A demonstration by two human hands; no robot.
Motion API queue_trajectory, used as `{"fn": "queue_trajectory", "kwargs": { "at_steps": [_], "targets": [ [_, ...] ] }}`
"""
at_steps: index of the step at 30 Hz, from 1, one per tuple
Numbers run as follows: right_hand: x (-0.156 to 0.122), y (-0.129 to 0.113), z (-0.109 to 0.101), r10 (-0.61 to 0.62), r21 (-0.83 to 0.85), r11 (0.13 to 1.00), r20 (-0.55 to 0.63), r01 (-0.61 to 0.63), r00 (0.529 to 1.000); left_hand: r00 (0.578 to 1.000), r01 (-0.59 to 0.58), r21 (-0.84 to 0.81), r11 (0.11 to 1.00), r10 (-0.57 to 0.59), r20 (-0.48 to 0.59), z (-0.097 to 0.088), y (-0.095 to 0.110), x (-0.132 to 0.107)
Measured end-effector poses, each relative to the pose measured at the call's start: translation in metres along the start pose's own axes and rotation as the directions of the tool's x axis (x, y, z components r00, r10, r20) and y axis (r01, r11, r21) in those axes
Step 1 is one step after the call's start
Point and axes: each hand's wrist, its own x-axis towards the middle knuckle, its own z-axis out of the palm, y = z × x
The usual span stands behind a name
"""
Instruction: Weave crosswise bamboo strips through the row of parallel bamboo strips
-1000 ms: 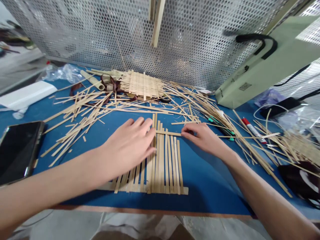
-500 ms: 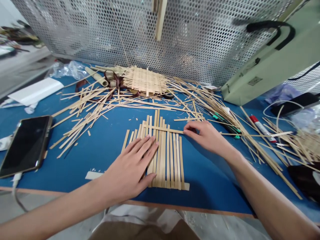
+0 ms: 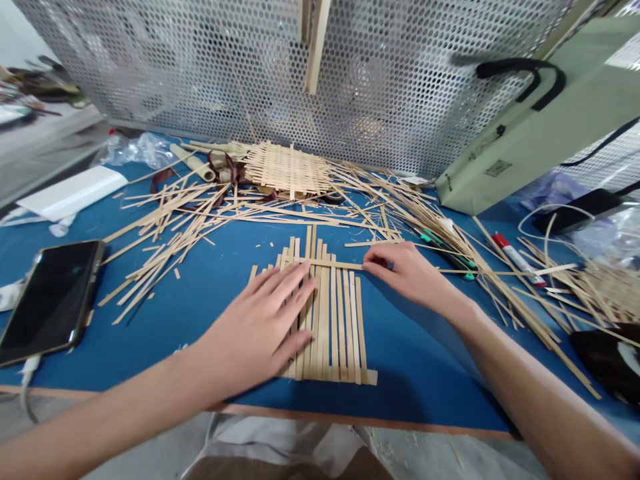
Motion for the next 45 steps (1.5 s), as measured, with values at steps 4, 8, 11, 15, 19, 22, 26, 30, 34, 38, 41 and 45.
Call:
{"fn": "queue_trajectory", "kwargs": {
  "at_steps": [4, 8, 11, 15, 19, 22, 26, 30, 34, 38, 41, 45],
  "targets": [
    [0.009, 0.0, -0.012, -0.039, -0.042, 0.998, 0.011, 0.039, 0.999, 0.993, 0.116, -0.01, 0.993, -0.116, 0.003, -0.014, -0.024, 0.05],
    [0.02, 0.008, -0.019, -0.061, -0.056, 0.996, 0.028, 0.063, 0.998, 0.986, 0.165, -0.022, 0.986, -0.166, -0.01, 0.0, -0.039, 0.078],
    [0.027, 0.014, -0.019, -0.076, -0.058, 0.995, 0.04, 0.078, 0.996, 0.981, 0.192, -0.043, 0.98, -0.192, -0.009, 0.017, -0.044, 0.079],
    [0.031, 0.017, -0.018, -0.086, -0.059, 0.994, 0.038, 0.088, 0.996, 0.979, 0.203, -0.079, 0.976, -0.205, -0.021, 0.028, -0.05, 0.077],
    [0.035, 0.017, -0.019, -0.092, -0.05, 0.994, 0.033, 0.094, 0.995, 0.974, 0.207, -0.098, 0.973, -0.214, -0.071, 0.026, -0.053, 0.077],
    [0.039, 0.021, -0.018, -0.086, -0.037, 0.995, 0.037, 0.087, 0.996, 0.976, 0.17, -0.09, 0.981, -0.18, -0.118, 0.021, -0.048, 0.075],
    [0.043, 0.028, -0.014, -0.074, -0.027, 0.997, 0.04, 0.075, 0.996, 0.997, -0.002, -0.07, 0.998, -0.004, -0.081, 0.018, -0.036, 0.071],
    [0.045, 0.033, -0.009, -0.065, -0.021, 0.998, 0.027, 0.066, 0.997, 0.998, -0.045, -0.048, 0.998, 0.043, -0.047, 0.015, -0.029, 0.068],
    [0.048, 0.037, -0.005, -0.048, -0.017, 0.999, 0.01, 0.048, 0.999, 0.996, 0.053, -0.018, 0.998, -0.055, -0.064, 0.017, -0.028, 0.065],
    [0.051, 0.04, -0.003, -0.041, -0.014, 0.999, 0.006, 0.041, 0.999, 0.995, 0.08, -0.034, 0.996, -0.082, -0.052, 0.027, -0.025, 0.061],
    [0.054, 0.041, -0.002, -0.043, -0.013, 0.999, 0.007, 0.043, 0.999, 0.993, 0.1, -0.05, 0.994, -0.103, -0.064, 0.035, -0.023, 0.06],
    [0.06, 0.044, 0.0, -0.048, -0.016, 0.999, 0.001, 0.048, 0.999, 0.992, 0.097, -0.055, 0.994, -0.101, -0.073, 0.041, -0.025, 0.06]
  ]
}}
